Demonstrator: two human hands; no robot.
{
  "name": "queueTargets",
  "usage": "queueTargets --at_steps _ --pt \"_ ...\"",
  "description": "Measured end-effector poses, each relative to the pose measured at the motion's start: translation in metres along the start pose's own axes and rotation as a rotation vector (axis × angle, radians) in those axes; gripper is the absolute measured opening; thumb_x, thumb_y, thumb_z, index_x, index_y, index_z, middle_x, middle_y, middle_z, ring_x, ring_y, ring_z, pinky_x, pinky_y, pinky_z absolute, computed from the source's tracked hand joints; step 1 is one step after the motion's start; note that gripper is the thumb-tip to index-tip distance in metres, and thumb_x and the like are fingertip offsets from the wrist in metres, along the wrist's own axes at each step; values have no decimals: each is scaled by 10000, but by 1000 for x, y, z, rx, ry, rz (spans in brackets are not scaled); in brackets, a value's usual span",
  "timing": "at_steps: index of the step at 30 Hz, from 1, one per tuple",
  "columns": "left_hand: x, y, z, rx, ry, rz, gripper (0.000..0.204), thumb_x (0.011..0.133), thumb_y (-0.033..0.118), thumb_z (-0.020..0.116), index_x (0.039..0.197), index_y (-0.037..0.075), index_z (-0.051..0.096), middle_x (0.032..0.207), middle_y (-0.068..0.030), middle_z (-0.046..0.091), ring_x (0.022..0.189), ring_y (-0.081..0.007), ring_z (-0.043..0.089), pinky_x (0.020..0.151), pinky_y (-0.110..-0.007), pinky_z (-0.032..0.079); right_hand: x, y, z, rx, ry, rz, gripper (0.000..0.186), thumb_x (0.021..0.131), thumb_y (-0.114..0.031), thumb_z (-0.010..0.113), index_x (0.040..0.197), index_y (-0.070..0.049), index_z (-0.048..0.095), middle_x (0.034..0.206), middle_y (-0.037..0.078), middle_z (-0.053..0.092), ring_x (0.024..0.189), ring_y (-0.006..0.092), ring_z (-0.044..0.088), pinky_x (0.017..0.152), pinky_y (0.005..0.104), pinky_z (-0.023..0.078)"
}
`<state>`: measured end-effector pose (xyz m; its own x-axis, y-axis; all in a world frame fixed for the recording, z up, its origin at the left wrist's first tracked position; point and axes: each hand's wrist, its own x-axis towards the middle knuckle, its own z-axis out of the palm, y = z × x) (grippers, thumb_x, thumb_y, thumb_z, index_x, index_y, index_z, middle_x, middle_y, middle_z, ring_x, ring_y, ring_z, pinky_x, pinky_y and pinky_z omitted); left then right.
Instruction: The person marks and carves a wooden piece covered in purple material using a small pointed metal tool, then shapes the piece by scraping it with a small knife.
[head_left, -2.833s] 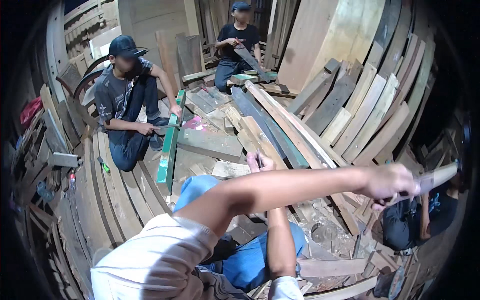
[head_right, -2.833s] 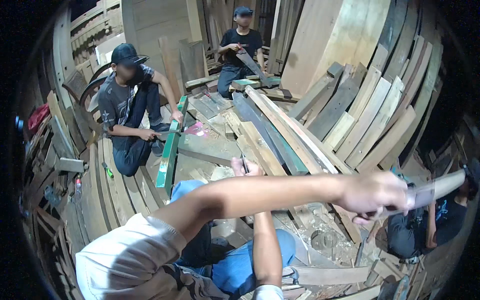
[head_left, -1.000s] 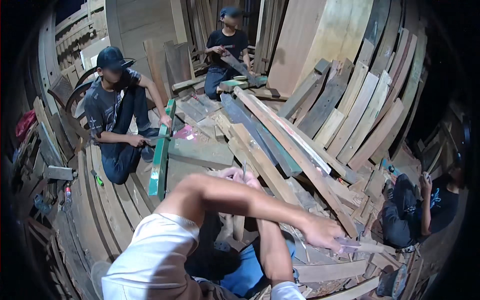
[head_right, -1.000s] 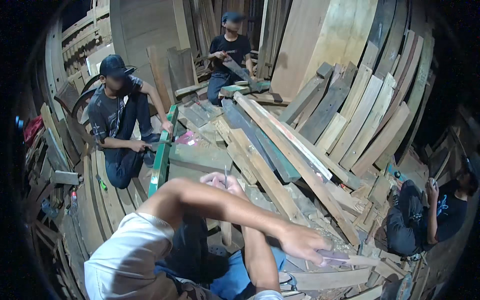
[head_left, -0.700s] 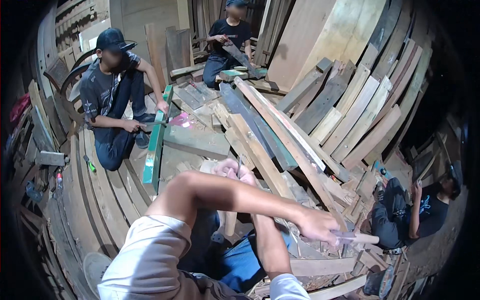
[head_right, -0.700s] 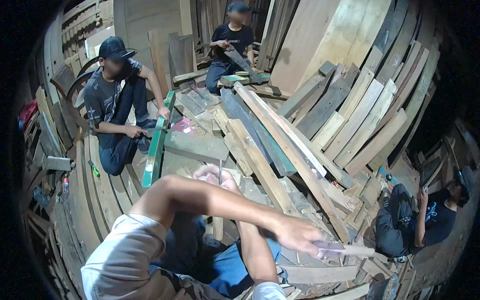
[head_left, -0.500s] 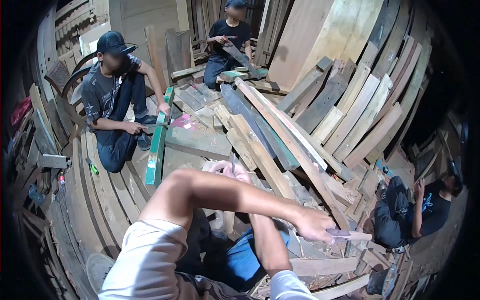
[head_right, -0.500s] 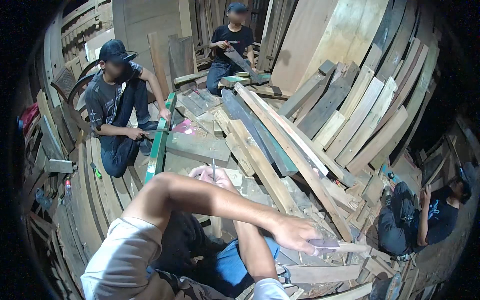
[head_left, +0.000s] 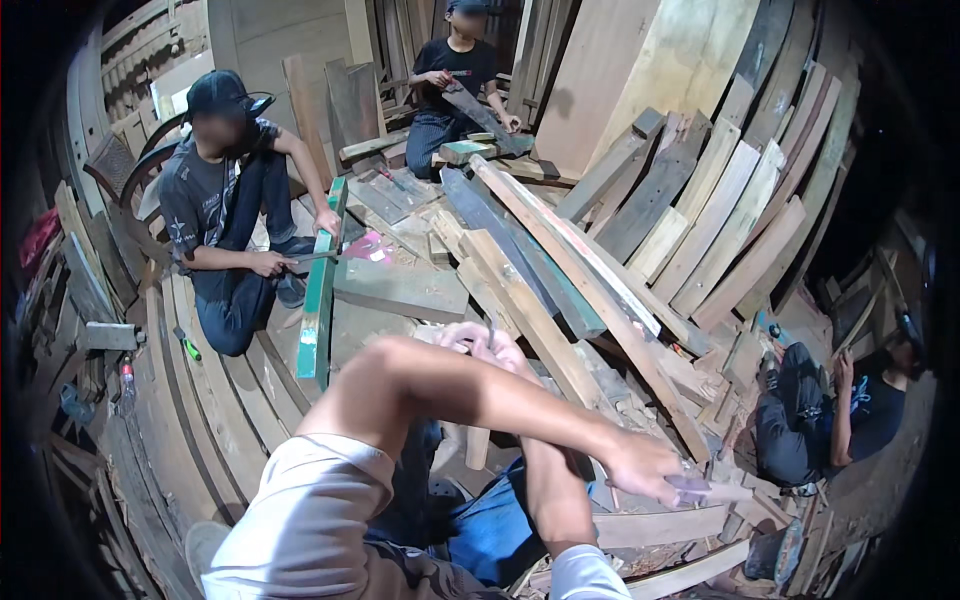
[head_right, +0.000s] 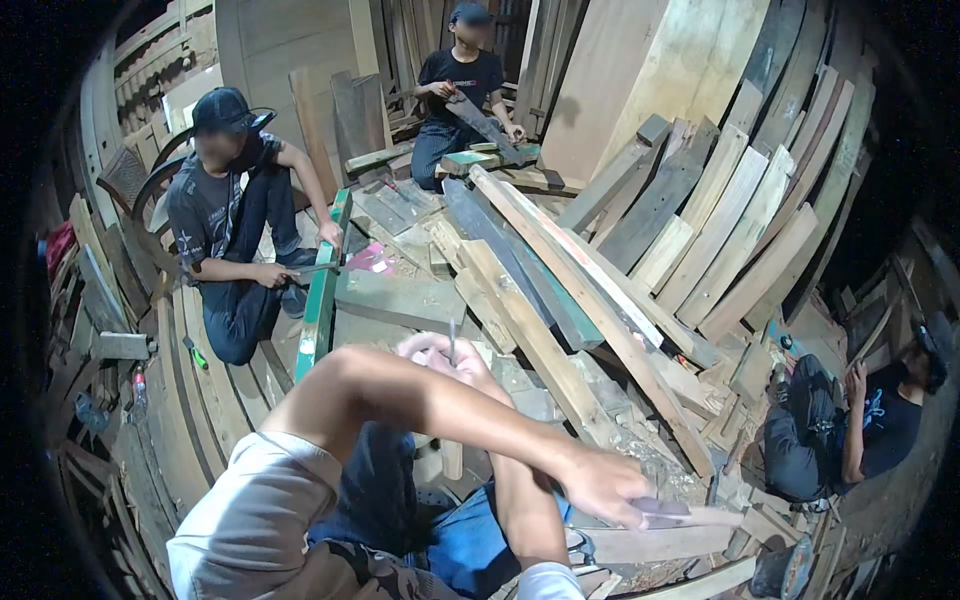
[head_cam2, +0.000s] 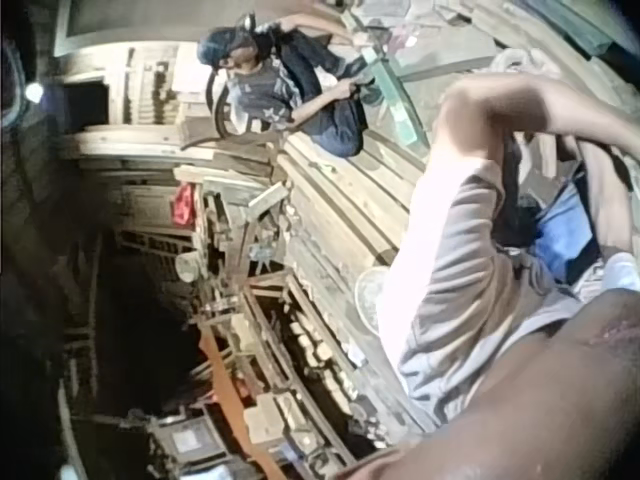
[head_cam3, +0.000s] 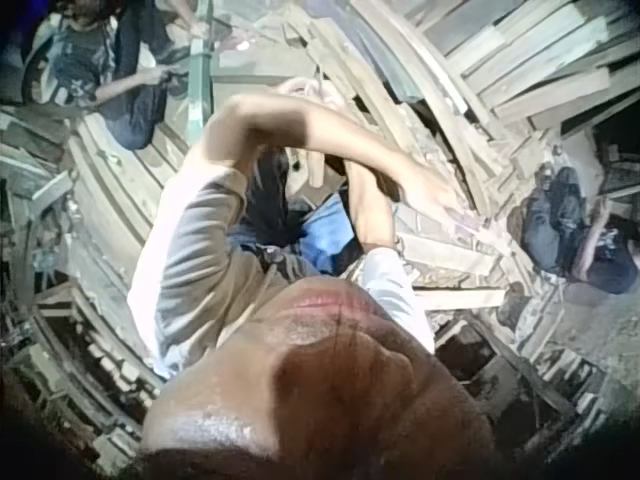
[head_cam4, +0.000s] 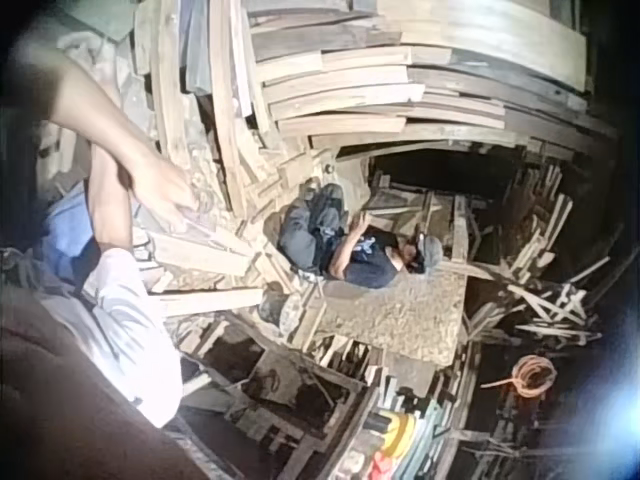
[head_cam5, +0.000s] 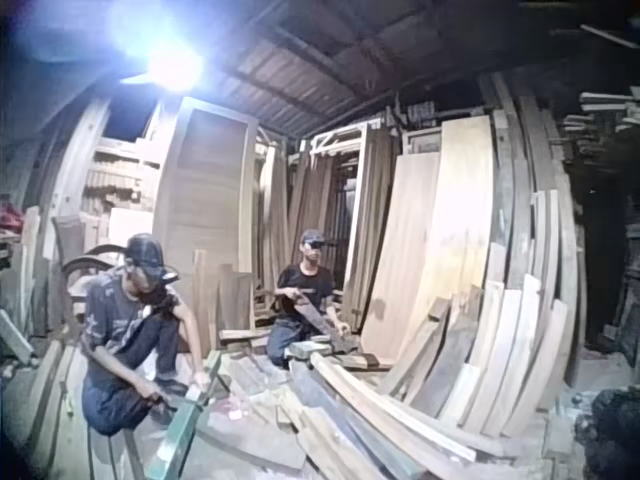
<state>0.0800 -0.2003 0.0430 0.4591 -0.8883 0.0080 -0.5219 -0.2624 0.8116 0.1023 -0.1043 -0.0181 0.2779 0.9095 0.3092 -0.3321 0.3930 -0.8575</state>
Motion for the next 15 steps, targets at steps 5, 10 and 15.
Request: queueTargets --at_steps 5,10,15 --pt "22 -9 25 -12 -7 191 467 871 441 580 951 -10 668 810 -233 661 776 -363 662 715 -494 495 -12 -7 -13 37 39 -176 316 922 -375 708 958 -73 619 834 -14 600 760 89 558 679 234 456" --pt "20 0 25 -33 -164 156 497 863 421 590 852 -73 642 764 -271 642 770 -419 637 710 -505 482 -32 -27 -13 -134 281 -52 304 955 -358 669 864 -74 612 778 -15 586 725 83 532 644 237 429" --pt "9 -4 29 -107 -115 192 487 904 398 561 876 -86 615 721 -262 617 713 -400 612 675 -499 464 -42 -30 3 -278 334 58 322 966 -364 651 839 -71 608 753 -16 578 704 81 520 629 240 420"
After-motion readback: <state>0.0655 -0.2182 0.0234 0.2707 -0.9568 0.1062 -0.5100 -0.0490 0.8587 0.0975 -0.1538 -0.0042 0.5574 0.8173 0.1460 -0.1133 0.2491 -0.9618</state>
